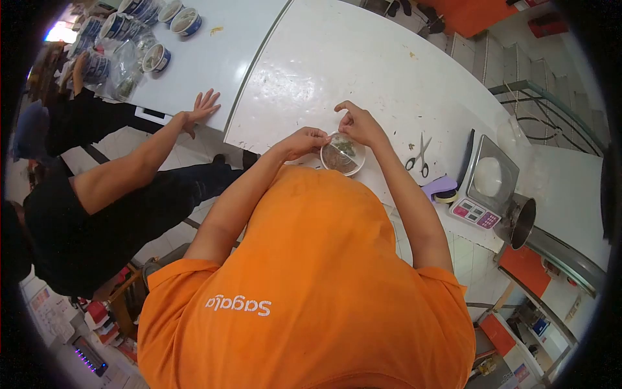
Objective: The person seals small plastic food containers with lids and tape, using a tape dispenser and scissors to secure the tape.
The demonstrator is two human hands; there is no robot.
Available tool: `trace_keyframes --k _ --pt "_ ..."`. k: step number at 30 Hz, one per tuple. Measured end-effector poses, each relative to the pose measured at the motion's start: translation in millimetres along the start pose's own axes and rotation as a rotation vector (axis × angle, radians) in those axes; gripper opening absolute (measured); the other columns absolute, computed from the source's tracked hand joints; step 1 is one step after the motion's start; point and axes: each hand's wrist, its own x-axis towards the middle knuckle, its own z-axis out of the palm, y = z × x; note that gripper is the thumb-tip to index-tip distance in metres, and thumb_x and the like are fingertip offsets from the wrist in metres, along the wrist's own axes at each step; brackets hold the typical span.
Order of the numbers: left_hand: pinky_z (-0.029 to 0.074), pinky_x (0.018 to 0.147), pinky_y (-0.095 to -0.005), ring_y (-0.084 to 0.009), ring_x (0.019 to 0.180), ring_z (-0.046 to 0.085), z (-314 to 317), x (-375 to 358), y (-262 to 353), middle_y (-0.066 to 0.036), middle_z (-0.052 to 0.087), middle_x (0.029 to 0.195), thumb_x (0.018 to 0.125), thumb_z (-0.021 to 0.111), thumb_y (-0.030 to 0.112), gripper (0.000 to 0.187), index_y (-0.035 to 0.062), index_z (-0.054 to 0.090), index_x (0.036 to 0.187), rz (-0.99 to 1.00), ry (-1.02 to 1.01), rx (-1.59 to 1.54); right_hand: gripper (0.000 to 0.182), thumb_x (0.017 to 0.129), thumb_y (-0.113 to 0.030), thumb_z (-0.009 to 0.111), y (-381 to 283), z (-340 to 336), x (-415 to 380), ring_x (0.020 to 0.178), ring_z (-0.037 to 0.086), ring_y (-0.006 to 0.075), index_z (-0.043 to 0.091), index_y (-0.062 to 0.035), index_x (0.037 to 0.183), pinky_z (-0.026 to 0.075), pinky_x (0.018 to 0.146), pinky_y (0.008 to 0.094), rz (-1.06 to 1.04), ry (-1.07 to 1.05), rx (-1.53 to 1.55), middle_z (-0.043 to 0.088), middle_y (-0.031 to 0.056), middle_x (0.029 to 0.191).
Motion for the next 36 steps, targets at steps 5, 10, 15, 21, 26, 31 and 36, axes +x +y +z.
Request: trace_keyframes --k 5,10,15,21,26,31,36 --pt "0.060 0.089 -0.0340 -0.0172 0.093 0.070 0 0 -1 -0.007 0.072 0.104 0.106 0.072 0.019 0.023 -0.0011 0.068 0.114 0.002 0.011 0.004 0.051 0.087 0.003 0.078 8 -18 -5 0.085 0.073 0.0215 0.065 -0.0117 0.134 0.057 0.082 0.0359 0.044 -0.048 -0.031 0.075 0.0085 0.089" --pt "0.060 0.089 -0.0348 -0.0179 0.094 0.071 0 1 -2 -0.008 0.073 0.105 0.106 0.071 0.021 0.025 -0.0025 0.068 0.116 0.009 0.014 0.006 0.052 0.087 0.002 0.079 7 -7 -13 0.083 0.070 0.0227 0.065 -0.0129 0.135 0.056 0.081 0.0369 0.005 0.006 -0.056 0.073 0.0093 0.089" --pt "0.060 0.091 -0.0352 -0.0179 0.096 0.071 -4 1 -6 -0.009 0.074 0.109 0.109 0.067 0.023 0.028 -0.0027 0.069 0.121 0.008 -0.052 -0.040 0.052 0.092 0.000 0.075 12 2 -16 0.084 0.071 0.0298 0.058 -0.0151 0.138 0.056 0.079 0.0416 -0.034 0.032 -0.044 0.072 0.0130 0.090" --pt "0.059 0.096 -0.0371 -0.0182 0.101 0.070 -8 3 -5 -0.009 0.073 0.113 0.110 0.065 0.025 0.030 -0.0018 0.068 0.123 -0.055 -0.045 -0.135 0.050 0.093 0.001 0.072 4 3 -10 0.081 0.067 0.0254 0.054 -0.0134 0.137 0.054 0.079 0.0395 -0.020 -0.010 -0.074 0.068 0.0104 0.086" --pt "0.059 0.099 -0.0386 -0.0193 0.103 0.070 -17 1 -6 -0.008 0.072 0.112 0.111 0.064 0.026 0.030 -0.0015 0.067 0.123 -0.066 -0.049 -0.169 0.045 0.095 -0.001 0.070 3 15 -4 0.086 0.070 0.0305 0.056 -0.0117 0.135 0.055 0.080 0.0432 -0.013 0.039 -0.040 0.070 0.0139 0.090" --pt "0.061 0.098 -0.0370 -0.0200 0.103 0.072 -1 0 -12 -0.010 0.073 0.114 0.109 0.066 0.022 0.027 -0.0016 0.067 0.123 -0.101 -0.077 -0.206 0.044 0.094 0.002 0.067 13 29 -18 0.098 0.068 0.0277 0.058 -0.0090 0.135 0.054 0.091 0.0408 -0.053 0.171 0.043 0.066 0.0122 0.095" --pt "0.060 0.102 -0.0379 -0.0223 0.108 0.071 3 -2 -13 -0.011 0.072 0.117 0.107 0.069 0.023 0.028 -0.0010 0.066 0.120 -0.149 -0.098 -0.278 0.044 0.092 0.003 0.065 30 39 -30 0.102 0.066 0.0272 0.060 -0.0089 0.134 0.053 0.099 0.0386 -0.105 0.250 0.204 0.063 0.0099 0.100"
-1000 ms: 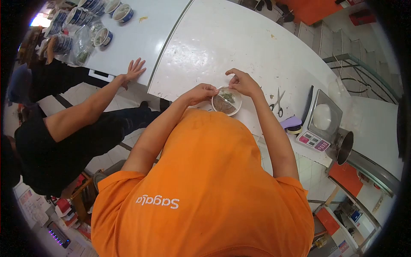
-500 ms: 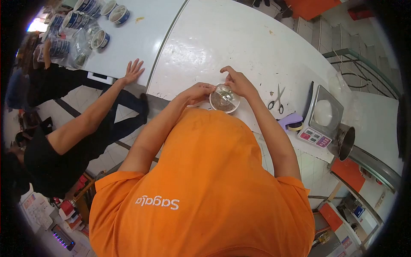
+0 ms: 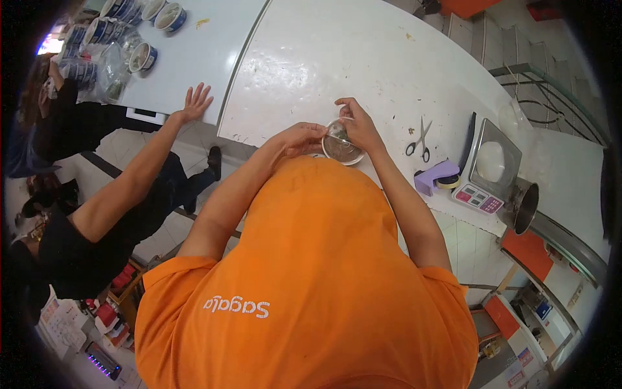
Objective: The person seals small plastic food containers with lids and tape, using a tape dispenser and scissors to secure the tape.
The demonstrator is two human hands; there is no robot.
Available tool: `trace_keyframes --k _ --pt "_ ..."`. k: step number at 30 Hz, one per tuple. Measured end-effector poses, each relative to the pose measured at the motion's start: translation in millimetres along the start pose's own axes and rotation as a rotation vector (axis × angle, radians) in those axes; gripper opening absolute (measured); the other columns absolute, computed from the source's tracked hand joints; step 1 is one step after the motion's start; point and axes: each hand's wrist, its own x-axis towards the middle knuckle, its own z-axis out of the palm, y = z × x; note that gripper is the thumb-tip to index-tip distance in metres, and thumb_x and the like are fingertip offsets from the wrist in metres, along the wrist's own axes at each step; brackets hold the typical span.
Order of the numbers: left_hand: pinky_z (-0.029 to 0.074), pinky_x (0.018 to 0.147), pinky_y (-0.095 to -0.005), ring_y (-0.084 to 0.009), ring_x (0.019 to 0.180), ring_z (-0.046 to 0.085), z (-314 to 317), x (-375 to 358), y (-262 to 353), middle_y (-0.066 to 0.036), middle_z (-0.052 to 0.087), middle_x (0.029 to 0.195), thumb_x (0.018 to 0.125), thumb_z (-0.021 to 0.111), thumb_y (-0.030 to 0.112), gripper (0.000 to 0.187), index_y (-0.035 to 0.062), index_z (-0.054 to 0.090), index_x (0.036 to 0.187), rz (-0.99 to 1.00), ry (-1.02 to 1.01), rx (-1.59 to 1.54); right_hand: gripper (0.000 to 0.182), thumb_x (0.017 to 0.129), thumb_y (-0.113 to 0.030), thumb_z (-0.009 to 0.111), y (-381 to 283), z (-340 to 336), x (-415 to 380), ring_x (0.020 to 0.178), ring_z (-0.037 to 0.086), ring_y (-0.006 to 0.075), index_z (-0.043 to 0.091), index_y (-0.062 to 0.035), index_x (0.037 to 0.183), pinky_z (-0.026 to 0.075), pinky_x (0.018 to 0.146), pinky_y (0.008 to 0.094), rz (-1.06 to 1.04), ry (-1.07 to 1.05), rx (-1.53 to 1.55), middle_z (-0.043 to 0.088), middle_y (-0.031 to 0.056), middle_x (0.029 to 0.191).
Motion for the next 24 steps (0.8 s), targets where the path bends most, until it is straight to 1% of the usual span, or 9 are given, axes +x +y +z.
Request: trace_keyframes --k 2,5,8,12,14,18,21,24 --pt "0.060 0.105 -0.0383 -0.0221 0.110 0.071 4 -4 3 -0.011 0.072 0.116 0.107 0.069 0.025 0.028 0.0001 0.066 0.120 -0.006 0.017 0.006 0.044 0.092 0.002 0.065 3 0 -1 0.103 0.066 0.0275 0.060 -0.0089 0.133 0.053 0.099 0.0386 -0.008 0.003 0.017 0.064 0.0102 0.100" --pt "0.060 0.104 -0.0384 -0.0237 0.113 0.070 -4 4 -1 -0.012 0.072 0.117 0.106 0.072 0.024 0.031 -0.0024 0.067 0.122 -0.017 0.027 0.008 0.043 0.091 0.001 0.066 4 -1 -2 0.104 0.066 0.0277 0.060 -0.0088 0.133 0.053 0.098 0.0389 -0.024 0.011 0.023 0.064 0.0106 0.101" --pt "0.059 0.106 -0.0379 -0.0228 0.113 0.070 -6 4 1 -0.012 0.072 0.117 0.106 0.072 0.025 0.033 -0.0023 0.067 0.123 -0.025 0.017 0.008 0.042 0.091 0.000 0.066 6 1 0 0.105 0.066 0.0278 0.061 -0.0088 0.132 0.053 0.098 0.0389 -0.012 0.014 0.015 0.065 0.0108 0.102" --pt "0.057 0.110 -0.0367 -0.0195 0.117 0.069 3 -1 5 -0.008 0.071 0.125 0.104 0.074 0.030 0.038 0.0011 0.066 0.127 -0.048 0.023 0.008 0.040 0.092 -0.003 0.067 3 0 -1 0.104 0.067 0.0270 0.062 -0.0089 0.132 0.053 0.096 0.0385 0.025 0.023 -0.001 0.066 0.0103 0.102" --pt "0.056 0.110 -0.0357 -0.0185 0.117 0.068 2 2 4 -0.007 0.070 0.127 0.104 0.075 0.030 0.040 0.0016 0.066 0.129 -0.067 0.022 -0.025 0.041 0.091 -0.005 0.071 0 -1 -2 0.102 0.068 0.0263 0.062 -0.0093 0.131 0.053 0.095 0.0382 0.042 0.022 0.029 0.067 0.0095 0.100" --pt "0.058 0.107 -0.0310 -0.0156 0.116 0.068 -10 13 -4 -0.006 0.070 0.127 0.104 0.074 0.030 0.039 0.0031 0.065 0.131 -0.103 0.022 -0.111 0.045 0.089 -0.010 0.078 -7 -2 0 0.096 0.069 0.0254 0.063 -0.0101 0.131 0.054 0.092 0.0383 0.047 0.033 0.016 0.068 0.0080 0.095" --pt "0.059 0.105 -0.0289 -0.0144 0.116 0.068 -15 14 -7 -0.006 0.070 0.126 0.104 0.074 0.030 0.039 0.0037 0.065 0.131 -0.113 -0.009 -0.176 0.047 0.087 -0.012 0.082 -9 -1 1 0.093 0.069 0.0249 0.064 -0.0112 0.130 0.055 0.090 0.0380 0.122 0.040 0.031 0.068 0.0076 0.093" --pt "0.059 0.105 -0.0281 -0.0138 0.116 0.068 -13 13 -6 -0.005 0.070 0.125 0.105 0.073 0.030 0.039 0.0041 0.065 0.132 -0.124 -0.021 -0.213 0.049 0.085 -0.013 0.084 -9 1 3 0.092 0.069 0.0239 0.065 -0.0123 0.130 0.055 0.089 0.0378 0.131 0.049 0.000 0.068 0.0074 0.093"
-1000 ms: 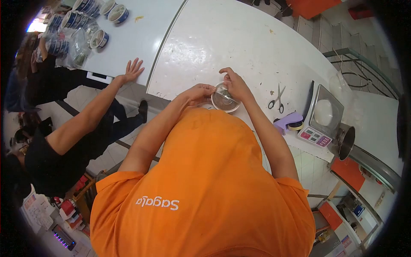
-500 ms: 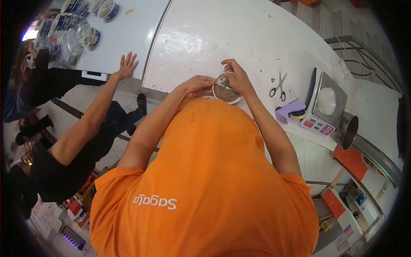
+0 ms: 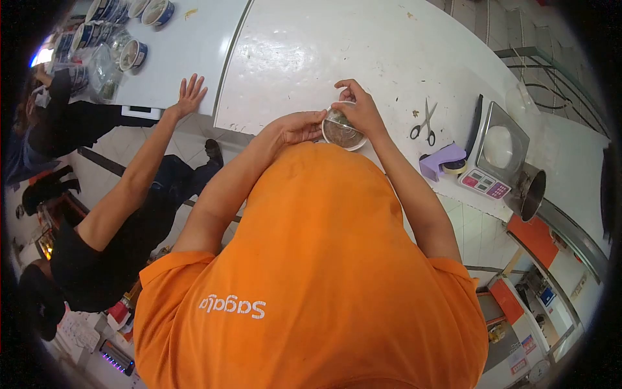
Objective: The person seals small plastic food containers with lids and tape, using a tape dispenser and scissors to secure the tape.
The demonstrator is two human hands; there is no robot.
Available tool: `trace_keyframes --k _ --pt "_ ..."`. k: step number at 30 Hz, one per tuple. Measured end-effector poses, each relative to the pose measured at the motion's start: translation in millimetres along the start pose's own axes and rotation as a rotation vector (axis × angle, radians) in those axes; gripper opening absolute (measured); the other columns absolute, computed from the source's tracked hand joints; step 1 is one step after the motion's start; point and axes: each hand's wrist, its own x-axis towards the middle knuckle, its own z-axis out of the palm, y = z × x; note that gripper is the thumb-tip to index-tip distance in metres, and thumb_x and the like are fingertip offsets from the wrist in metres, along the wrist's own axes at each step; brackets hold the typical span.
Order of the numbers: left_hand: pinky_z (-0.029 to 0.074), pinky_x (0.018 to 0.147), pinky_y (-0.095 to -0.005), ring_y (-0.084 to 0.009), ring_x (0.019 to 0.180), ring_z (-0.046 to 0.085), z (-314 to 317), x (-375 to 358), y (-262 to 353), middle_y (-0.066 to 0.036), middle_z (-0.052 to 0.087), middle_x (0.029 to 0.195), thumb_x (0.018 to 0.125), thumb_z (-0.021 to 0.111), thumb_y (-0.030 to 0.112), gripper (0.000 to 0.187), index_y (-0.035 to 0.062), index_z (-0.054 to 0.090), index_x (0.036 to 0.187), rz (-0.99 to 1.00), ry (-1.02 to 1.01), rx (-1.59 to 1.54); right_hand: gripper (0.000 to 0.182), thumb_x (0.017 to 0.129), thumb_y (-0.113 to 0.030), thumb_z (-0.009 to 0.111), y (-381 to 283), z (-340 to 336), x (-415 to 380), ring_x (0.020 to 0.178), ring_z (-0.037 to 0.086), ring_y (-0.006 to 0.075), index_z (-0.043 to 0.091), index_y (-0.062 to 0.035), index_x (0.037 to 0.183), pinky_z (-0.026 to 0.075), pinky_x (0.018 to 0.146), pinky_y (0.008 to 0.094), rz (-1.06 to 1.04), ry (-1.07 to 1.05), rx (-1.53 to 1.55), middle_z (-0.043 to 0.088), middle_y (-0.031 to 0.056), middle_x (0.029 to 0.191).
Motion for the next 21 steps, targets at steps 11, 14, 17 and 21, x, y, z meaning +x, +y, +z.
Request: trace_keyframes --k 11,14,17,21 --pt "0.059 0.107 -0.0292 -0.0153 0.117 0.068 -16 11 1 -0.007 0.069 0.126 0.108 0.068 0.027 0.035 0.0022 0.064 0.132 -0.029 -0.089 -0.050 0.046 0.085 -0.011 0.085 -10 2 0 0.084 0.064 0.0151 0.067 -0.0099 0.127 0.053 0.082 0.0319 0.027 0.043 -0.025 0.064 0.0025 0.087" --pt "0.060 0.104 -0.0269 -0.0135 0.113 0.068 -4 3 0 -0.006 0.070 0.120 0.108 0.069 0.027 0.032 0.0027 0.066 0.128 0.026 -0.041 -0.032 0.045 0.085 -0.009 0.083 -11 1 -2 0.085 0.063 0.0145 0.067 -0.0095 0.127 0.053 0.083 0.0310 0.005 0.031 0.000 0.064 0.0021 0.088" --pt "0.058 0.107 -0.0326 -0.0159 0.113 0.068 16 -11 4 -0.008 0.070 0.122 0.109 0.067 0.027 0.030 0.0028 0.066 0.126 0.088 -0.007 0.063 0.044 0.086 -0.004 0.081 3 0 -2 0.088 0.064 0.0137 0.067 -0.0086 0.128 0.053 0.084 0.0297 -0.013 0.016 0.120 0.065 0.0018 0.089" --pt "0.054 0.104 -0.0355 -0.0176 0.111 0.067 1 -2 5 -0.005 0.071 0.116 0.107 0.069 0.031 0.031 0.0033 0.068 0.121 0.148 -0.095 0.214 0.043 0.088 0.001 0.077 8 -3 -1 0.091 0.065 0.0133 0.067 -0.0072 0.129 0.054 0.085 0.0289 -0.066 0.006 0.085 0.067 0.0021 0.092"
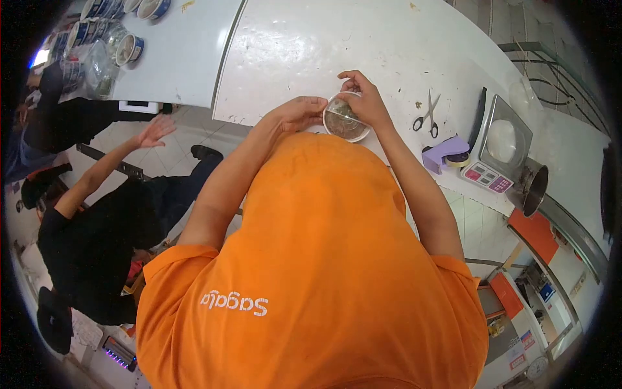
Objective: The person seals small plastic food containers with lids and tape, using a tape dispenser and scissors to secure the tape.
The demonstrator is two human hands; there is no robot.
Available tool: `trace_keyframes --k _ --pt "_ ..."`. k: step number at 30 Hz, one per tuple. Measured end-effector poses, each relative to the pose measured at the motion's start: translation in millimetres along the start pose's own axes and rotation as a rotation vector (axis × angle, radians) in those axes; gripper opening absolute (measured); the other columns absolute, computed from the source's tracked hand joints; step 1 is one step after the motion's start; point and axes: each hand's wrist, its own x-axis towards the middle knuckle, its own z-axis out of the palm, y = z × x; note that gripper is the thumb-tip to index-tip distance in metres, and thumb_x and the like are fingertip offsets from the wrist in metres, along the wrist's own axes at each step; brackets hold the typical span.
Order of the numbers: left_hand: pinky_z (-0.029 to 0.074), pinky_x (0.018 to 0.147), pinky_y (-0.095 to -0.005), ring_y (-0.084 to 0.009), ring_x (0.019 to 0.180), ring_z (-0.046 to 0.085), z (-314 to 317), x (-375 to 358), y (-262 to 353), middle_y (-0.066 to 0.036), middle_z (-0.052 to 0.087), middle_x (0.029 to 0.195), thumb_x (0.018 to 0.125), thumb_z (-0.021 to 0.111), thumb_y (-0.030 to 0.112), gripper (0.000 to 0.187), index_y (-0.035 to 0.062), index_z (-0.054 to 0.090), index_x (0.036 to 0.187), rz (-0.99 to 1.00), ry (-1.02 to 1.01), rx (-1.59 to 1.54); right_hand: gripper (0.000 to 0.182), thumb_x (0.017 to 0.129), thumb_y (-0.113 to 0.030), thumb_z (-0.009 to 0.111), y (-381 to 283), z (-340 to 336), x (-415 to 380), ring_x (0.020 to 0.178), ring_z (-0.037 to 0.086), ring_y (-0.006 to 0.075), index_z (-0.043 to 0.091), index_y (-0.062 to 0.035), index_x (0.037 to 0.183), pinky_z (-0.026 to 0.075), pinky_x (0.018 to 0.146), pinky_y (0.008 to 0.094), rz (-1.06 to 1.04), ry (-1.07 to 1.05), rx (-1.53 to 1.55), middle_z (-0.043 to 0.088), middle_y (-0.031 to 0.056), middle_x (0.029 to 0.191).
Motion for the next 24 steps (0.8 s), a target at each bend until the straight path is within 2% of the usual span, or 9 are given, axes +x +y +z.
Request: trace_keyframes --k 3,8,11,14,17,21,24 --pt "0.053 0.102 -0.0348 -0.0165 0.107 0.066 1 -1 7 -0.004 0.070 0.112 0.109 0.067 0.033 0.031 0.0030 0.068 0.118 0.025 -0.051 0.108 0.044 0.086 -0.005 0.081 2 -1 1 0.096 0.071 0.0203 0.068 -0.0086 0.127 0.055 0.090 0.0346 0.040 0.000 0.001 0.072 0.0074 0.095" --pt "0.054 0.099 -0.0333 -0.0147 0.101 0.066 2 -1 8 -0.003 0.070 0.107 0.111 0.064 0.032 0.030 0.0027 0.068 0.115 0.070 -0.057 0.181 0.043 0.085 -0.007 0.083 1 0 0 0.094 0.070 0.0194 0.069 -0.0086 0.125 0.055 0.089 0.0338 0.035 0.008 -0.008 0.072 0.0062 0.093" --pt "0.056 0.092 -0.0316 -0.0143 0.098 0.068 0 2 4 -0.004 0.071 0.108 0.112 0.063 0.030 0.030 0.0007 0.069 0.118 0.109 0.079 0.284 0.043 0.085 -0.006 0.083 1 1 0 0.093 0.069 0.0182 0.069 -0.0087 0.125 0.055 0.088 0.0330 0.043 0.020 -0.013 0.072 0.0052 0.093" --pt "0.058 0.083 -0.0309 -0.0138 0.091 0.070 27 -10 14 -0.006 0.074 0.103 0.108 0.070 0.029 0.032 -0.0013 0.071 0.119 0.231 0.264 0.419 0.042 0.085 -0.005 0.083 4 3 2 0.091 0.068 0.0165 0.069 -0.0083 0.125 0.055 0.086 0.0324 0.066 0.032 0.022 0.071 0.0041 0.092" --pt "0.059 0.078 -0.0306 -0.0137 0.086 0.071 52 -18 28 -0.007 0.077 0.096 0.099 0.080 0.030 0.035 -0.0023 0.075 0.113 0.253 0.416 0.704 0.042 0.085 -0.004 0.083 5 2 3 0.089 0.066 0.0147 0.069 -0.0078 0.125 0.054 0.085 0.0315 0.093 0.035 0.046 0.069 0.0028 0.091" --pt "0.058 0.075 -0.0294 -0.0133 0.081 0.071 54 -11 32 -0.008 0.077 0.088 0.091 0.087 0.027 0.033 -0.0026 0.078 0.103 0.225 0.497 0.804 0.042 0.086 -0.002 0.081 7 -1 7 0.086 0.064 0.0132 0.068 -0.0075 0.126 0.053 0.085 0.0293 0.111 0.002 0.040 0.067 0.0011 0.090" --pt "0.057 0.071 -0.0286 -0.0133 0.078 0.071 54 -9 33 -0.009 0.077 0.086 0.089 0.088 0.023 0.032 -0.0049 0.078 0.101 0.210 0.519 0.800 0.042 0.087 0.000 0.079 12 -12 18 0.087 0.063 0.0125 0.067 -0.0074 0.127 0.052 0.085 0.0282 0.137 -0.136 0.095 0.067 0.0009 0.091"
